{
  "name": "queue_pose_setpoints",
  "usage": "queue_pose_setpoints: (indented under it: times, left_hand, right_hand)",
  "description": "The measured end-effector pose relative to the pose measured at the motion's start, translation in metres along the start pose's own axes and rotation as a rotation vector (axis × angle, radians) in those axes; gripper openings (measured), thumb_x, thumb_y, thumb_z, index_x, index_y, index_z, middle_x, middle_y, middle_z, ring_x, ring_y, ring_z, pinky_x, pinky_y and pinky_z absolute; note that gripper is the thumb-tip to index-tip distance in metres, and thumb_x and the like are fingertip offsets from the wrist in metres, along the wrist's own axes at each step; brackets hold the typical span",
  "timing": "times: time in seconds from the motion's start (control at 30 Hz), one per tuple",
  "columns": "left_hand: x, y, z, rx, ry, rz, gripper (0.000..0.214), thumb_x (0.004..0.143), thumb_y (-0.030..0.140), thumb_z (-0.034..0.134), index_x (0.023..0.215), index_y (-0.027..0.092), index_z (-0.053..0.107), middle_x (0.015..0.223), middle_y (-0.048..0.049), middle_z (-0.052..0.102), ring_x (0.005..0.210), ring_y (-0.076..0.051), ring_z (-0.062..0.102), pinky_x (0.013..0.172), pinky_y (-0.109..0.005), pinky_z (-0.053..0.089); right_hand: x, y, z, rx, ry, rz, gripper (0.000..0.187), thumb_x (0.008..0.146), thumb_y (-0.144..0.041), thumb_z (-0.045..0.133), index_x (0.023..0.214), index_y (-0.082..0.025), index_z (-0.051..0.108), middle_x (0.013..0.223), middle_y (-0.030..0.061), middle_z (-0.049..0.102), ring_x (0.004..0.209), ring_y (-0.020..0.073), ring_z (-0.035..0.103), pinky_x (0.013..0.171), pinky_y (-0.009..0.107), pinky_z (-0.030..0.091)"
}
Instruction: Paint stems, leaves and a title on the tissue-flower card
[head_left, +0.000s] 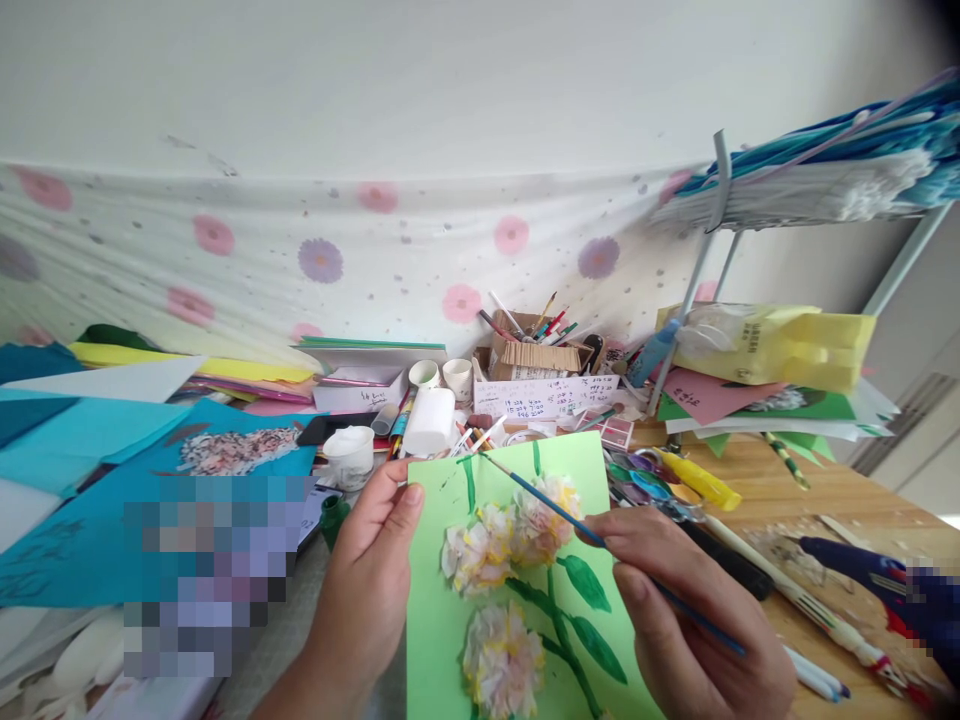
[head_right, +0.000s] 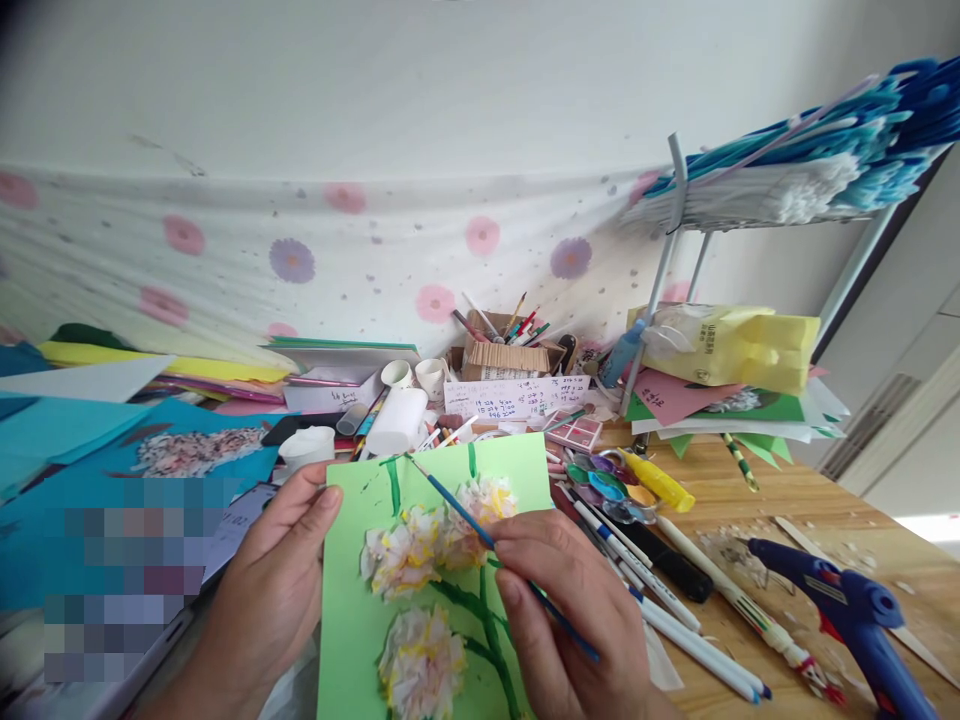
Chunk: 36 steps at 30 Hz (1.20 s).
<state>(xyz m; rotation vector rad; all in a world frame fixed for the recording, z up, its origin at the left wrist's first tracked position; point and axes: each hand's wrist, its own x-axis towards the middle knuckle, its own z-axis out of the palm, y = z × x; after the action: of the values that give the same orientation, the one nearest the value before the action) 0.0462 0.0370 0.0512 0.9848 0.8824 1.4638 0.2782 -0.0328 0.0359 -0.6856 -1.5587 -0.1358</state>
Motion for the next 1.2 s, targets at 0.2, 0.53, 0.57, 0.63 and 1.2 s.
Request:
queue_pose_setpoints:
  times: [0.2,0.53,0.57,0.63,1.2]
  left_hand:
    - [0.002,-0.001,0.0,0.013,-0.016,0.023,0.061,0.07,0.064,0.1,0.111,0.024,0.08,0.117,-0.0085,0.083,0.119,-0.037,0.074,0.105,-0.044,0.059]
    - [0.001,-0.002,-0.002,-0.011,-0.041,0.023,0.062,0.071,0.065,0.101,0.114,0.026,0.08,0.123,-0.0072,0.081,0.125,-0.036,0.07,0.11,-0.043,0.055]
    - [0.001,-0.002,-0.003,-0.013,-0.041,0.022,0.062,0.07,0.065,0.101,0.113,0.026,0.08,0.122,-0.0069,0.082,0.125,-0.036,0.07,0.11,-0.043,0.055]
    - [0.001,-0.002,-0.003,-0.021,-0.034,0.016,0.061,0.069,0.065,0.102,0.112,0.027,0.08,0.121,-0.0063,0.082,0.125,-0.036,0.07,0.11,-0.043,0.055]
    - [0.0,-0.002,-0.002,-0.029,-0.06,0.028,0.057,0.073,0.063,0.1,0.113,0.027,0.081,0.126,-0.0059,0.081,0.131,-0.036,0.068,0.111,-0.042,0.054]
  right_hand:
    - [0.002,-0.007,-0.001,0.018,-0.03,0.009,0.037,0.093,-0.001,0.067,0.121,-0.024,0.078,0.099,0.0083,0.087,0.091,0.0267,0.086,0.08,0.037,0.072]
    - [0.01,-0.01,0.006,-0.005,-0.064,-0.044,0.037,0.092,0.0,0.067,0.119,-0.023,0.077,0.095,0.0083,0.088,0.085,0.0266,0.087,0.077,0.037,0.073]
    - [0.009,-0.009,0.004,-0.011,-0.058,-0.045,0.037,0.091,0.0,0.067,0.118,-0.023,0.078,0.094,0.008,0.087,0.085,0.0264,0.087,0.077,0.037,0.073]
    - [0.006,-0.005,0.001,-0.029,-0.042,-0.039,0.036,0.091,-0.001,0.067,0.117,-0.023,0.079,0.095,0.008,0.087,0.085,0.0263,0.087,0.077,0.036,0.073]
    - [0.01,-0.009,0.006,-0.062,-0.083,-0.094,0.039,0.089,0.002,0.065,0.118,-0.021,0.076,0.096,0.0093,0.088,0.087,0.0244,0.087,0.08,0.034,0.073]
